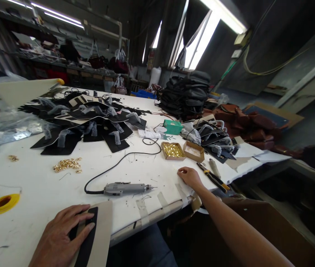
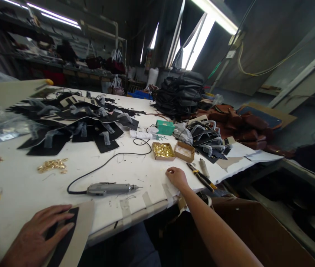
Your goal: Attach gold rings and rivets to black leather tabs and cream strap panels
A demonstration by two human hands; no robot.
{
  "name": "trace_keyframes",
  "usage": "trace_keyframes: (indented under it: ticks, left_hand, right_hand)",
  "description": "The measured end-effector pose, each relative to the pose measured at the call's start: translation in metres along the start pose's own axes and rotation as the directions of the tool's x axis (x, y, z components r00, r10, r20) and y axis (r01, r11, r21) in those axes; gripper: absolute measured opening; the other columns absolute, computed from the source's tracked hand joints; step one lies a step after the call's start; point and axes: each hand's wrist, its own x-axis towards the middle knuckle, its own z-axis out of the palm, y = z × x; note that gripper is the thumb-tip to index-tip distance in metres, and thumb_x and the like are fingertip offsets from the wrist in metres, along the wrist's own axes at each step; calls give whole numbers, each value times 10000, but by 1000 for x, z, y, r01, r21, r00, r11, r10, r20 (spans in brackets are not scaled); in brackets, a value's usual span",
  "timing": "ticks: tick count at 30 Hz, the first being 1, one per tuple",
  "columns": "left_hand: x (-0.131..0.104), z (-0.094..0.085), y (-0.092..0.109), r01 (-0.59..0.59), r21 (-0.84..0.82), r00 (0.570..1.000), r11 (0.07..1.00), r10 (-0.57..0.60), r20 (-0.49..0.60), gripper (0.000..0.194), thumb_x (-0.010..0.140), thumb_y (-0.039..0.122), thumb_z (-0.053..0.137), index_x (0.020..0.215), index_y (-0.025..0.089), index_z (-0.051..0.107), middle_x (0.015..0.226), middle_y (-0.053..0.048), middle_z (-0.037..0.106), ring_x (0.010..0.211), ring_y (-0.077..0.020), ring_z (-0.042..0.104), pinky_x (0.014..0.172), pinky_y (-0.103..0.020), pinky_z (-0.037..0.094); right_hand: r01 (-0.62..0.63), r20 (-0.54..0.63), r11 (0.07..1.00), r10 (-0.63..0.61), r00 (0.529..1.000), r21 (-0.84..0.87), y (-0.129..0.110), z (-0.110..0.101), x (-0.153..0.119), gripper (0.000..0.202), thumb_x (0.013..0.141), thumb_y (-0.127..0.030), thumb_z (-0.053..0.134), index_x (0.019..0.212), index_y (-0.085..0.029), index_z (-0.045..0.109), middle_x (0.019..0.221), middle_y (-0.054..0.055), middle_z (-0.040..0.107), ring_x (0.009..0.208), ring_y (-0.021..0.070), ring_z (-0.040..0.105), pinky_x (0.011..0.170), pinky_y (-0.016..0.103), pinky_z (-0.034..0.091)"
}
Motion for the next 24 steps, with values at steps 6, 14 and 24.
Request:
trace_keyframes:
  ticks: [6,14,24]
  left_hand:
    - [0,-1,4,-2,-14,1000,1000,2,-15,281,854,584,682,1008,394,821,1277,-11,764,1257,-349,638,1095,-594,522]
    - [4,-10,16,-15,-37,1000,999,14,-26,240,873,497,714,1031,350,817,1283,-26,758,1243,-332,638,1087,-549,505]
    - [10,-35,47,65,-98,998,993,-66,2,173,833,219,781,994,282,786,1245,-46,756,1236,-302,621,1057,-508,475]
  right_hand:
    - [-24,98,999,26,995,-22,0,-4,11,308,933,-283,598,1124,-125,781,674,23,703,560,157,616,592,251,465]
    - [130,45,964,-123,991,-232,-13,-11,6,320,1003,-312,538,1051,-154,813,1134,161,758,995,227,672,769,328,420]
    - [76,-55,927,-103,993,-367,-5,15,18,404,1014,-386,483,1184,-162,774,1277,272,702,1107,334,663,797,423,434]
